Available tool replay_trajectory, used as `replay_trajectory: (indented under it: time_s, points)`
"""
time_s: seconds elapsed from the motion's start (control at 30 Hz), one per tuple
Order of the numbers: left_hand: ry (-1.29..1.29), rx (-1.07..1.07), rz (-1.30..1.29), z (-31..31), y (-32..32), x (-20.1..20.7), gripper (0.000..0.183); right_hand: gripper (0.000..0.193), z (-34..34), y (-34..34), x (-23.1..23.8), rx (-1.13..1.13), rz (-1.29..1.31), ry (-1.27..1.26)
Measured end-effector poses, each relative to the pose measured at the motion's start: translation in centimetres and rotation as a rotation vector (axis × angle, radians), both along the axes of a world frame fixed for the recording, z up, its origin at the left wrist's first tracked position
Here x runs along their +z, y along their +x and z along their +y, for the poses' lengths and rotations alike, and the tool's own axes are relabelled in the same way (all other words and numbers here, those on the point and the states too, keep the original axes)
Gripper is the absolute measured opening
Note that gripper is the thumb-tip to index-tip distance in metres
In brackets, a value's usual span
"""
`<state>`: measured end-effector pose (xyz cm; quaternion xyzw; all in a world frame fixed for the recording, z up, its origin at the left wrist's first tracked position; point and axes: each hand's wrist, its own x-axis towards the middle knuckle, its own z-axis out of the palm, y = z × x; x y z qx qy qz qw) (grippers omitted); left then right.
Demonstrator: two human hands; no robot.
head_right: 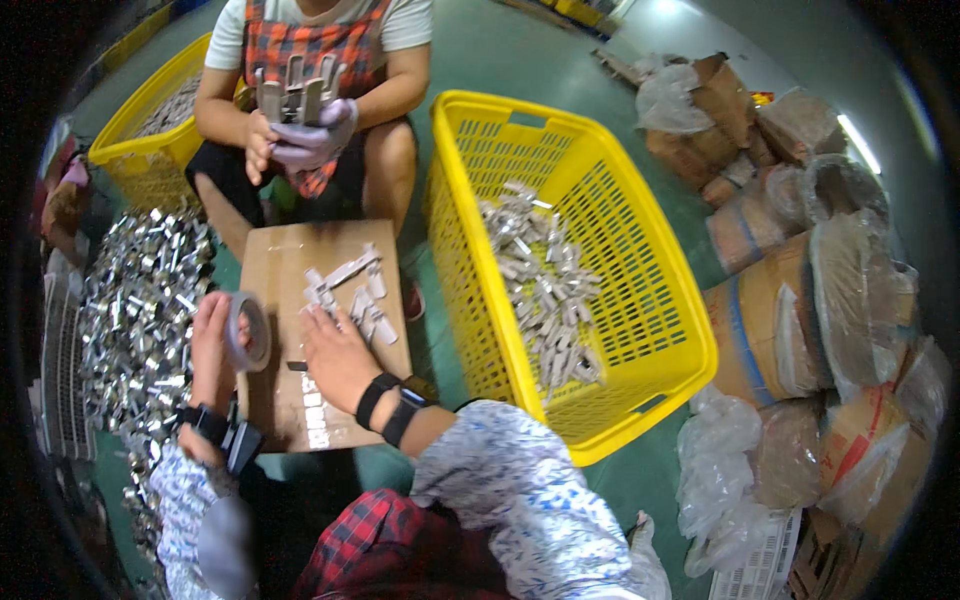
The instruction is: Organizing and placing metal hardware parts onto cardboard templates for packaging.
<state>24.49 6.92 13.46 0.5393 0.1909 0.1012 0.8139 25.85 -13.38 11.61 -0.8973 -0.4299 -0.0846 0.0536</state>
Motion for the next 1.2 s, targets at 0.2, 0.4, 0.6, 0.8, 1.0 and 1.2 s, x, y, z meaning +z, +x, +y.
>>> replay_trajectory:
  time_s: [0.2,0.4,0.6,0.8,1.0,1.2]
  points:
    - [0.061,0.013,0.018,0.0,0.6,-0.3,0.019,0.038,-0.1,-4.2,3.4,0.078,0.109,0.112]
    - [0.099,-0.025,0.012,-0.5,1.0,-0.2,0.035,0.039,0.1,-5.3,3.8,0.121,0.344,0.043]
    - [0.089,0.077,0.011,-0.2,1.1,-0.4,0.034,0.006,0.2,-5.6,2.9,0.101,0.315,0.134]
    - [0.034,-0.039,-0.013,-0.5,1.5,-0.7,0.039,0.008,-1.3,-5.5,4.0,0.145,0.349,-0.007]
    - [0.066,0.080,-0.026,0.3,1.3,-0.8,0.044,0.011,-0.2,-6.9,1.8,0.175,0.309,0.000]
    - [0.127,0.059,-0.014,0.6,1.4,-0.9,0.045,0.014,0.1,-6.8,1.7,0.135,0.376,0.003]
